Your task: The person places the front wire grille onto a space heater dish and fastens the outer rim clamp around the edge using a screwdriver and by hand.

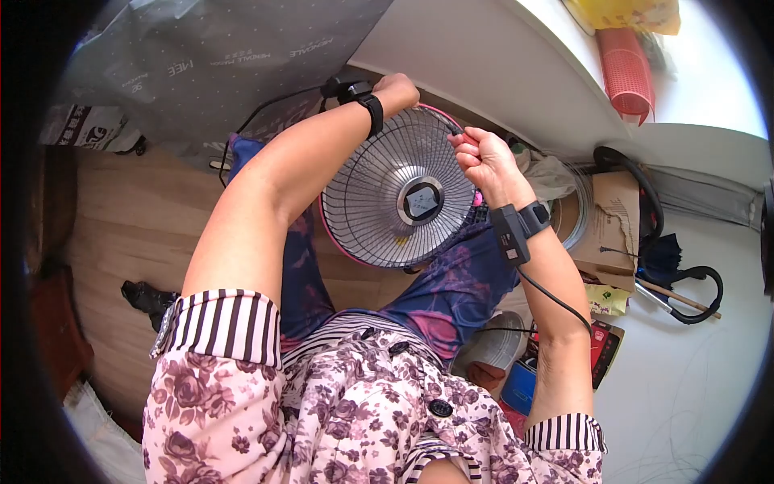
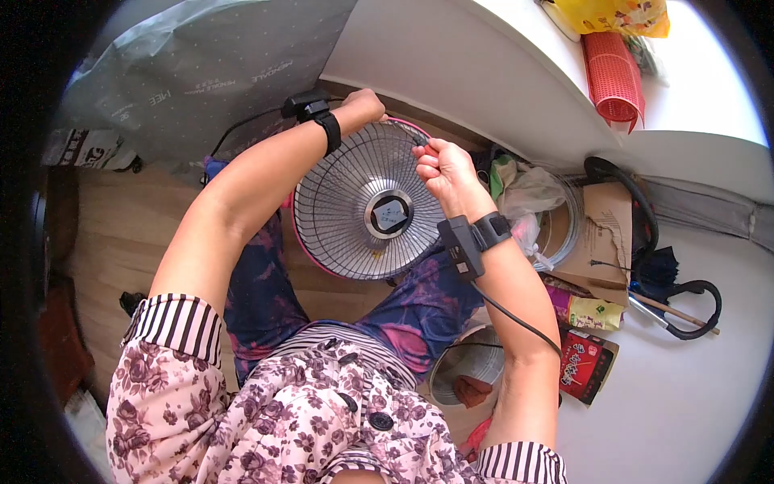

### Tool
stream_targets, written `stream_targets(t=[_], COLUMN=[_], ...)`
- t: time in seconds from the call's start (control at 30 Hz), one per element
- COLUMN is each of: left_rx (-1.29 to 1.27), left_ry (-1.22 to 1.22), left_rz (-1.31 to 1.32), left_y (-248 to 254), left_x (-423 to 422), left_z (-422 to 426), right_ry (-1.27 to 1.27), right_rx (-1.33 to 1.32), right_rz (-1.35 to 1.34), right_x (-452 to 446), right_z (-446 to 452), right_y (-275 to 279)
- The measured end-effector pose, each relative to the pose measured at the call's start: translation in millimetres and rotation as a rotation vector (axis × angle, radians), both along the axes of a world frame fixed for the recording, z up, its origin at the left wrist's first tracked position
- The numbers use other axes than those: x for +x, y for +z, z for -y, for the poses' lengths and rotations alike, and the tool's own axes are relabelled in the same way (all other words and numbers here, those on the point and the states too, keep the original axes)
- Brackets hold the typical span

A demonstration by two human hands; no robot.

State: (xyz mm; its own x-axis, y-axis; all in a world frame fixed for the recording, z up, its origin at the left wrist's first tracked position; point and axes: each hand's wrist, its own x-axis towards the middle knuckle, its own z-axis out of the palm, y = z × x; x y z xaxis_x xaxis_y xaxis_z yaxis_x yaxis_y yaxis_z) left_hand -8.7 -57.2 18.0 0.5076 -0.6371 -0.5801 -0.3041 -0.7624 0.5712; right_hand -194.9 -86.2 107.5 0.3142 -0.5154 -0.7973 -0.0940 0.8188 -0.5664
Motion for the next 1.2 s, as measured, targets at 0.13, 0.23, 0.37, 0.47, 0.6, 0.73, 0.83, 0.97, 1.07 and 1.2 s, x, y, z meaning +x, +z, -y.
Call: stream_targets(t=[0.13,0.23,0.37,0.47,0.6,0.73,0.83,0.97,1.07,1.2], left_rx=[0.029,-0.007,-0.041,0.014,0.006,-0.112,-0.114,-0.145,-0.141,-0.162], left_ry=[-0.018,0.006,0.022,-0.066,-0.032,-0.074,-0.292,-0.448,-0.434,-0.46], left_rz=[0.029,0.065,0.036,-0.089,-0.003,-0.034,0.013,-0.076,-0.084,0.007], left_y=[-2.3,-4.6,-7.7,-6.1,-21.2,-30.7,-23.6,-20.5,-19.5,-11.9], left_x=[-0.3,-3.9,-2.0,5.7,3.6,4.0,6.3,13.0,11.0,7.2], left_z=[0.8,1.0,-0.3,2.6,6.6,8.1,12.3,11.9,13.5,8.7], right_ry=[0.334,0.708,1.107,1.641,1.927,1.72,1.654,1.355,1.085,0.637], right_rx=[-0.438,-0.919,-1.445,-1.586,-1.736,-1.906,-1.913,-1.79,-1.578,-0.505], right_rz=[-0.289,-0.584,-0.8,-0.924,-0.806,-0.737,-0.779,-0.811,-0.837,-0.676], right_x=[13.7,22.0,36.3,49.4,39.0,18.3,14.8,14.6,16.6,23.8], right_z=[-5.0,-3.9,-11.4,-35.4,-22.5,-13.5,-17.3,-20.2,-13.0,-7.0], right_y=[8.3,6.4,12.5,30.0,40.9,21.6,11.7,11.0,11.2,24.8])
